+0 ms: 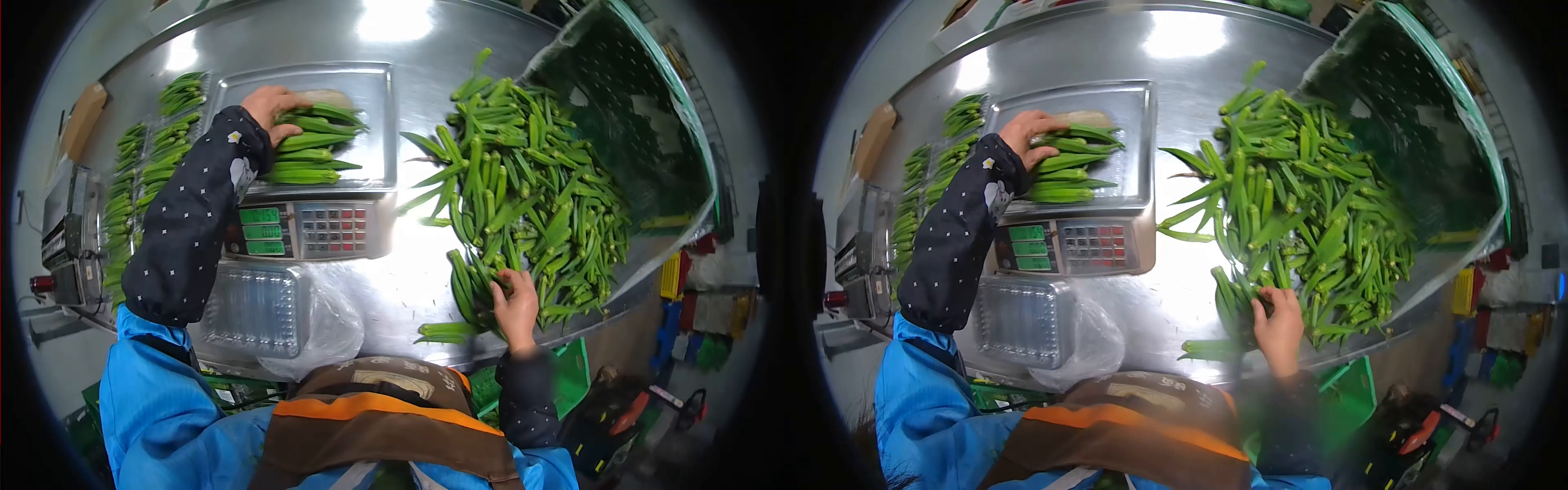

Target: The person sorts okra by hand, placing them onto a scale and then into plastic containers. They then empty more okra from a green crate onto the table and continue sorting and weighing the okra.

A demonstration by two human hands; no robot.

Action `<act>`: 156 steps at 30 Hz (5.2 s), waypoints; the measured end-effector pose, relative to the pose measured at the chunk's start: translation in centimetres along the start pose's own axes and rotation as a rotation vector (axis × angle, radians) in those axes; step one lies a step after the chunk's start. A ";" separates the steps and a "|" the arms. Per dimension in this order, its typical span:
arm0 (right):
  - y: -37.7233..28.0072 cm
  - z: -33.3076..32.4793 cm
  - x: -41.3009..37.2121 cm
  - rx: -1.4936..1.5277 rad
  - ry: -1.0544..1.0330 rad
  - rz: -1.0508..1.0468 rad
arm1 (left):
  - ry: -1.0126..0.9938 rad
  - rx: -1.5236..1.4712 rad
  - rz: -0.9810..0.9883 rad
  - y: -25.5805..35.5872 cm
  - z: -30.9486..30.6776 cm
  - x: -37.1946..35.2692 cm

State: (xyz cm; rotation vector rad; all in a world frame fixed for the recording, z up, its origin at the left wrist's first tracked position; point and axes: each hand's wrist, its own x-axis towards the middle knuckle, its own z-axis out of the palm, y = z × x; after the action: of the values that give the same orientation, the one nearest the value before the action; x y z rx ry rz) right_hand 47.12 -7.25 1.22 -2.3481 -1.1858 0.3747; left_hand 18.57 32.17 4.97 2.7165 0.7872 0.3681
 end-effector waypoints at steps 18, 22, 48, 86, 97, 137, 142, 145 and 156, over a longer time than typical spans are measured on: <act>-7.6 -0.3 4.3 0.754 -0.197 0.199 | 0.128 -0.236 -0.599 -4.0 -2.9 -7.4; -13.6 4.5 11.0 0.842 -0.190 -0.243 | 0.129 -0.393 -0.703 -4.5 -1.4 -7.7; -14.2 12.5 18.7 0.521 -0.494 -0.227 | 0.214 -0.341 -0.880 -0.4 4.7 -7.5; -21.4 13.0 -0.7 -0.165 -0.878 -1.637 | 1.009 -0.431 -1.533 -10.2 -2.4 -36.9; -23.0 10.7 0.7 -0.095 -0.745 -1.750 | 0.005 -0.351 -0.110 12.1 -1.0 -31.1; -0.8 -0.7 11.1 0.114 0.150 -0.394 | -0.259 -0.329 -0.603 19.6 21.0 9.3; -4.2 3.1 15.6 0.105 0.150 -0.160 | -0.277 -0.383 -0.728 20.1 21.6 8.4; -5.1 5.9 17.5 -0.046 0.134 -0.167 | -0.307 -0.327 -0.810 21.3 20.4 7.8; -4.0 7.1 16.0 -0.068 0.103 -0.160 | 0.007 -1.167 -0.786 24.2 16.8 -1.4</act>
State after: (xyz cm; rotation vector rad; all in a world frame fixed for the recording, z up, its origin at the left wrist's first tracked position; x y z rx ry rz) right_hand 50.65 9.79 -3.07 -2.2797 -1.3443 0.1597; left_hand 34.38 8.46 -2.60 1.2263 1.0876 0.4402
